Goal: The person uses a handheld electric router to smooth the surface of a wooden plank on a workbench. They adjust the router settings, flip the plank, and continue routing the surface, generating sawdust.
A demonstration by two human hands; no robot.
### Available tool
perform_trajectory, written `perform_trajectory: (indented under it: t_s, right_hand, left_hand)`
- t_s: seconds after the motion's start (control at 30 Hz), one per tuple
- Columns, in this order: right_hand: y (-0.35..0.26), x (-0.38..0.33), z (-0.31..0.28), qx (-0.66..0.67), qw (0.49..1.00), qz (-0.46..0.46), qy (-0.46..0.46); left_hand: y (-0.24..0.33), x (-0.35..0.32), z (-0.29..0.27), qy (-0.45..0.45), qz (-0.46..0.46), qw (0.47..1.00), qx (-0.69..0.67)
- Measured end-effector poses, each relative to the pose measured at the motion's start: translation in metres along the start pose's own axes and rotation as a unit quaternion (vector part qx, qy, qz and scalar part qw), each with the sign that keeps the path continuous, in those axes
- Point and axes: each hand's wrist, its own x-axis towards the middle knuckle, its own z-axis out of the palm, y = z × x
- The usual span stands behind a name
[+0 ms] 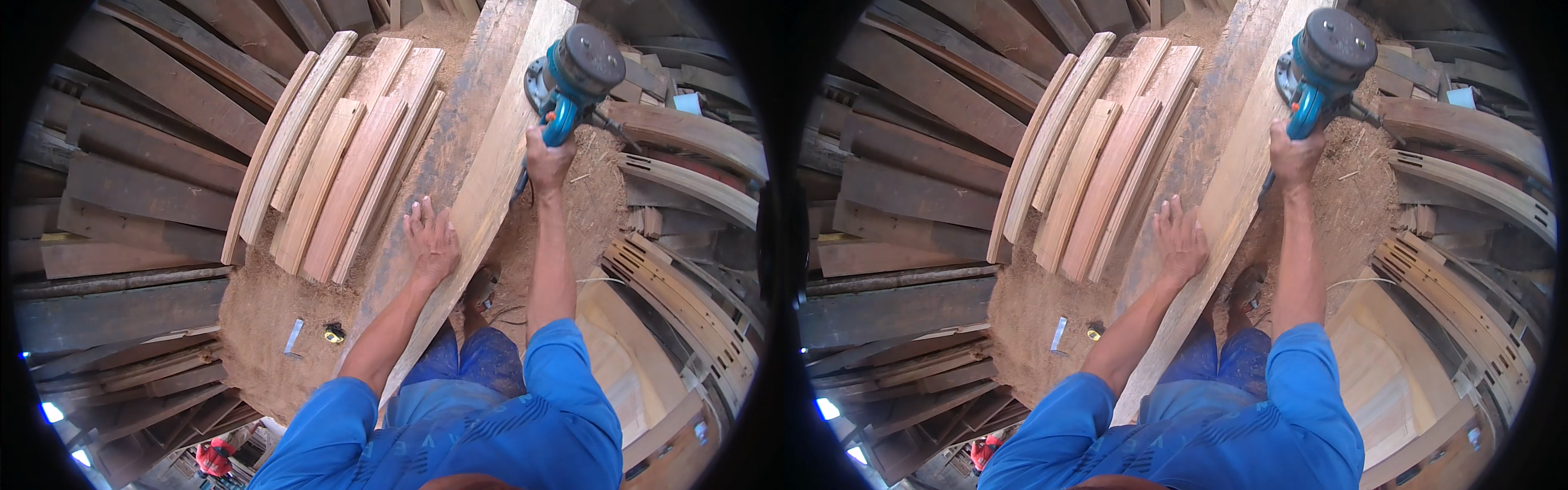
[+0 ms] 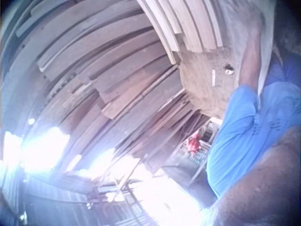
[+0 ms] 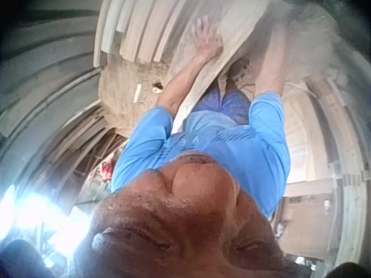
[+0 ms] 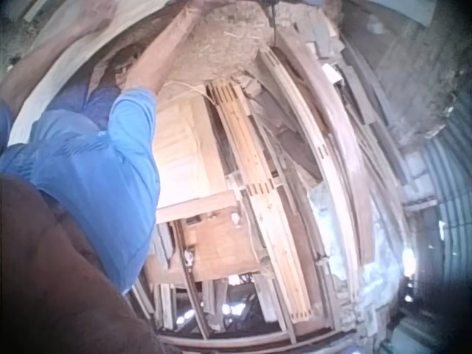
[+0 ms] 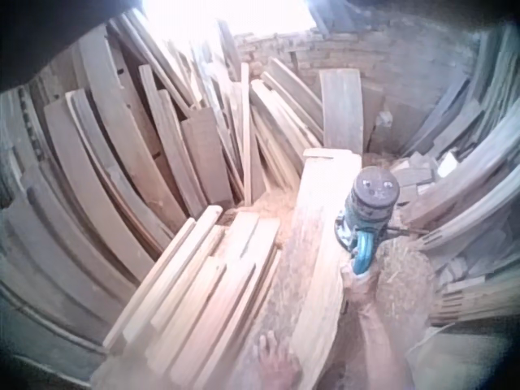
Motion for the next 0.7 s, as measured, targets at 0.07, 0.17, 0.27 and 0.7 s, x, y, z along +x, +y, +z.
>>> perform_trajectory:
  t_s: [0.07,0.17,0.27,0.7]
  right_hand:
    - [-0.001,0.019,0.003,-0.005,1.0,0.002,0.009]
    - [-0.001,0.041,0.007,-0.009,1.0,-0.005,0.014]
    - [0.009,0.043,0.002,0.01,1.0,0.017,0.005]
    - [-0.068,-0.252,-0.067,0.015,0.992,0.097,-0.083]
  left_hand:
    - [-0.001,0.003,-0.001,-0.003,0.0,1.0,0.005]
    - [-0.003,-0.001,0.004,0.006,0.003,1.0,0.018]
    - [-0.002,0.0,0.01,0.015,0.01,1.0,0.023]
    - [-0.029,-0.02,0.009,-0.021,0.002,0.999,-0.05]
